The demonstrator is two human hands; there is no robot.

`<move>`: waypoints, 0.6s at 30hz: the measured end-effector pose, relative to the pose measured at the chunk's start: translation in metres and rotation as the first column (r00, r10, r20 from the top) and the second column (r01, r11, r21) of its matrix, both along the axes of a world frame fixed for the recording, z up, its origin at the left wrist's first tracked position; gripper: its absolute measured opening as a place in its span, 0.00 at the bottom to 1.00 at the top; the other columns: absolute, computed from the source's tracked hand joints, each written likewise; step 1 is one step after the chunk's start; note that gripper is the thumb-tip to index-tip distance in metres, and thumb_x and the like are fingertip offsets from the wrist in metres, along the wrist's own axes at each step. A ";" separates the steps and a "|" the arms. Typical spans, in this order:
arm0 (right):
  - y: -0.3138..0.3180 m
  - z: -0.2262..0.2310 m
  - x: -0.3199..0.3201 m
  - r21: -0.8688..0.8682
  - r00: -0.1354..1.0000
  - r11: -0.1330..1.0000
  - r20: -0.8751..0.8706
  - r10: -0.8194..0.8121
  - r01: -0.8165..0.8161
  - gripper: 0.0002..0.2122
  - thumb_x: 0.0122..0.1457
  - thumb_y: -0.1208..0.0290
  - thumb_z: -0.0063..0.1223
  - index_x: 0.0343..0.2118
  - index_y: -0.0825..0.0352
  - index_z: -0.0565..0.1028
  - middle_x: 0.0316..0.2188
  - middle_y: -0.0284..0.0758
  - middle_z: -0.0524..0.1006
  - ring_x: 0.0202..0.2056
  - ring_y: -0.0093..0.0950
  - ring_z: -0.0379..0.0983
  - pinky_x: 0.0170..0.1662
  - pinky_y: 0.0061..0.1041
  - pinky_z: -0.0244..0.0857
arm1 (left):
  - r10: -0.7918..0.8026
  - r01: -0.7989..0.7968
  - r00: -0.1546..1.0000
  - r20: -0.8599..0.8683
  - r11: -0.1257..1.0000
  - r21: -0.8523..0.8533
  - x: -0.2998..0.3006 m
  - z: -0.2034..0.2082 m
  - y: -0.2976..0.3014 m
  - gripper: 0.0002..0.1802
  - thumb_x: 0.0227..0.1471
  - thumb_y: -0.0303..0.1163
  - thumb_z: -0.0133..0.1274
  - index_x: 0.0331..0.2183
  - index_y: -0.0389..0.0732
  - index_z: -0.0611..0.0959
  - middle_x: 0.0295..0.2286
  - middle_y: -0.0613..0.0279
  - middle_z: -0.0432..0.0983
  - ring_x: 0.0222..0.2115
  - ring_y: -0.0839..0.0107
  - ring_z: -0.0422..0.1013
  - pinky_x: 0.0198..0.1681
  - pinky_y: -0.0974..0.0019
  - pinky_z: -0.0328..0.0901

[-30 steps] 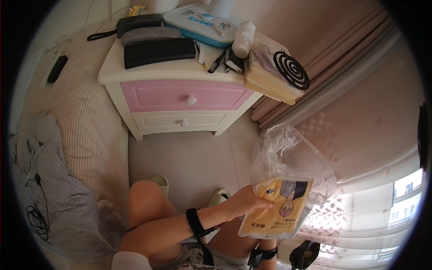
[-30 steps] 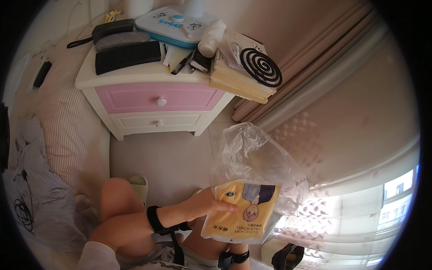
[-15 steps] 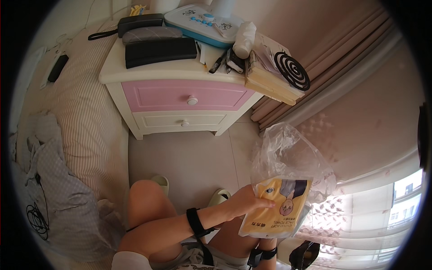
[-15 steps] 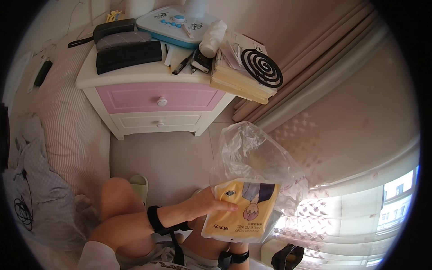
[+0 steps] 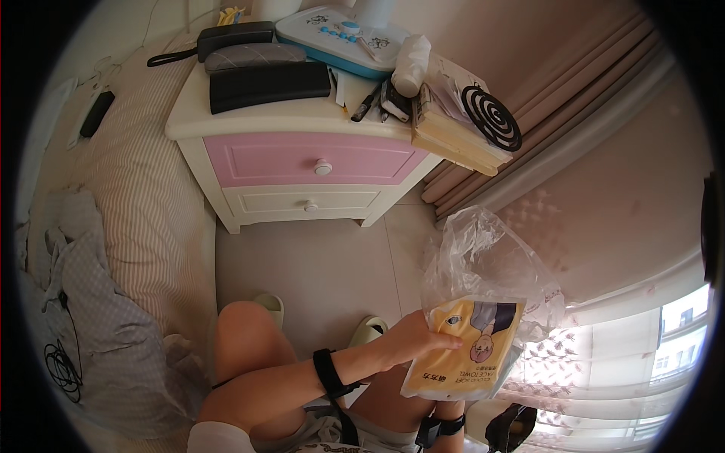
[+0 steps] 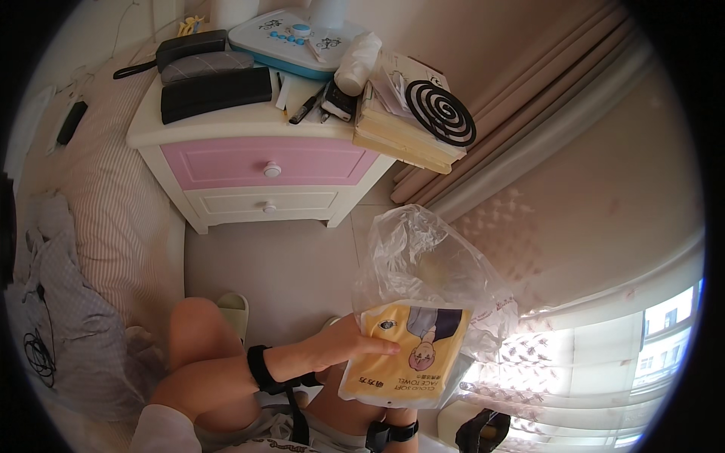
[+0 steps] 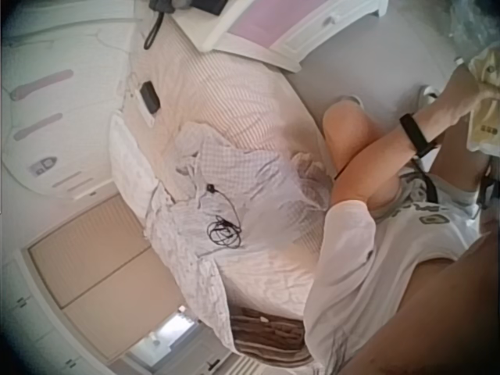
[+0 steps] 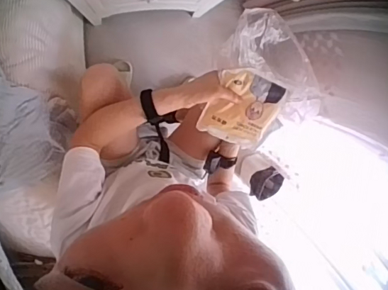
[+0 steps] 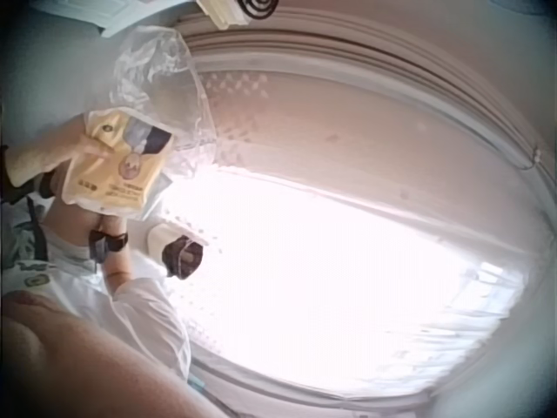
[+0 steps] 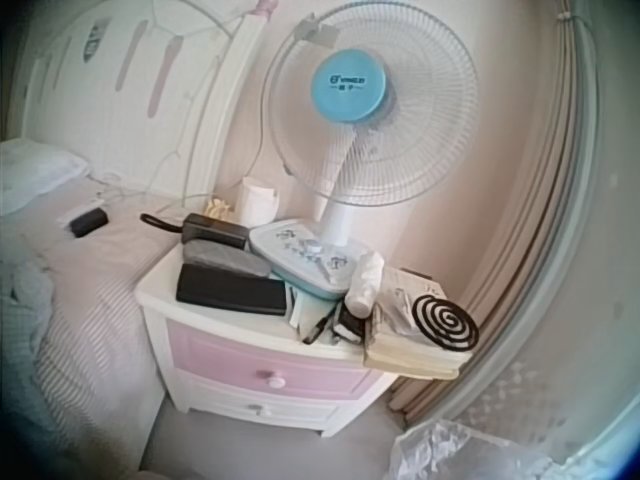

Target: The recorder picks up a package of face towels and some tissues, walks to a closet, and stores them inside.

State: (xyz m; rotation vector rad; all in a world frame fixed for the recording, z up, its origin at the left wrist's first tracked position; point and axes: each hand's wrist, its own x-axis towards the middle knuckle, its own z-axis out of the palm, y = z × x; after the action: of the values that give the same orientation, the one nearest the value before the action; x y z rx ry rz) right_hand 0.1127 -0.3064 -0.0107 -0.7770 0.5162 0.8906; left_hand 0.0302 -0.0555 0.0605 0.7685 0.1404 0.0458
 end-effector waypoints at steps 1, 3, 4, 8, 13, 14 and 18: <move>0.000 0.000 -0.002 -0.001 1.000 1.000 0.001 -0.001 0.001 0.08 0.53 0.64 0.41 0.28 0.62 0.69 0.18 0.29 0.66 0.20 0.20 0.60 0.23 0.21 0.56 | -0.001 0.001 1.000 -0.002 1.000 -0.004 0.000 0.000 0.000 0.20 0.38 0.31 0.55 0.37 0.37 0.73 0.31 0.61 0.73 0.31 0.75 0.69 0.36 0.73 0.61; -0.001 -0.002 -0.002 0.002 1.000 1.000 -0.001 -0.005 0.005 0.08 0.53 0.64 0.41 0.28 0.62 0.69 0.18 0.29 0.66 0.19 0.20 0.60 0.23 0.21 0.55 | -0.003 0.003 1.000 -0.004 1.000 -0.003 -0.002 -0.001 0.001 0.20 0.38 0.32 0.55 0.37 0.37 0.73 0.31 0.61 0.73 0.31 0.75 0.69 0.36 0.73 0.61; -0.001 -0.002 -0.004 0.001 1.000 1.000 -0.002 -0.009 0.009 0.08 0.53 0.64 0.41 0.28 0.62 0.69 0.18 0.29 0.66 0.19 0.20 0.60 0.22 0.21 0.55 | -0.002 0.002 1.000 -0.004 1.000 0.000 -0.002 -0.002 0.001 0.20 0.38 0.32 0.55 0.37 0.37 0.73 0.30 0.61 0.73 0.31 0.75 0.69 0.36 0.73 0.61; -0.001 -0.004 -0.005 0.005 1.000 1.000 -0.002 -0.013 0.013 0.08 0.53 0.64 0.41 0.27 0.62 0.69 0.17 0.29 0.66 0.19 0.20 0.60 0.22 0.21 0.55 | -0.009 0.009 1.000 -0.011 1.000 0.007 -0.003 -0.004 0.004 0.20 0.38 0.32 0.55 0.36 0.37 0.73 0.30 0.61 0.73 0.31 0.75 0.68 0.36 0.73 0.61; -0.001 -0.006 0.000 0.011 1.000 1.000 -0.018 -0.022 0.022 0.08 0.53 0.64 0.41 0.27 0.61 0.69 0.17 0.29 0.66 0.18 0.20 0.60 0.21 0.21 0.55 | -0.033 0.035 0.998 -0.046 0.999 0.025 0.000 0.008 0.008 0.20 0.38 0.32 0.55 0.37 0.38 0.73 0.30 0.62 0.72 0.32 0.75 0.68 0.36 0.73 0.61; 0.000 -0.007 -0.001 0.014 0.999 0.999 -0.021 -0.030 0.031 0.08 0.53 0.63 0.41 0.26 0.61 0.69 0.16 0.29 0.66 0.18 0.20 0.59 0.21 0.21 0.55 | -0.047 0.050 0.997 -0.063 0.998 0.044 -0.003 0.012 0.012 0.20 0.38 0.32 0.55 0.38 0.38 0.72 0.30 0.63 0.72 0.32 0.76 0.68 0.36 0.73 0.61; 0.006 -0.008 0.005 0.021 0.996 0.997 -0.045 -0.075 0.076 0.08 0.53 0.63 0.41 0.26 0.61 0.70 0.16 0.28 0.65 0.18 0.20 0.59 0.21 0.21 0.54 | -0.118 0.129 0.984 -0.131 0.988 0.085 -0.004 0.030 0.029 0.22 0.40 0.29 0.55 0.41 0.38 0.70 0.34 0.64 0.71 0.35 0.77 0.66 0.38 0.74 0.61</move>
State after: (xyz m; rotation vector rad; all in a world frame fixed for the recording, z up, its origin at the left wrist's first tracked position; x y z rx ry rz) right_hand 0.1177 -0.3001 -0.0186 -0.7141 0.5696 0.8439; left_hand 0.0263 -0.0269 0.0907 0.8722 0.2109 -0.1149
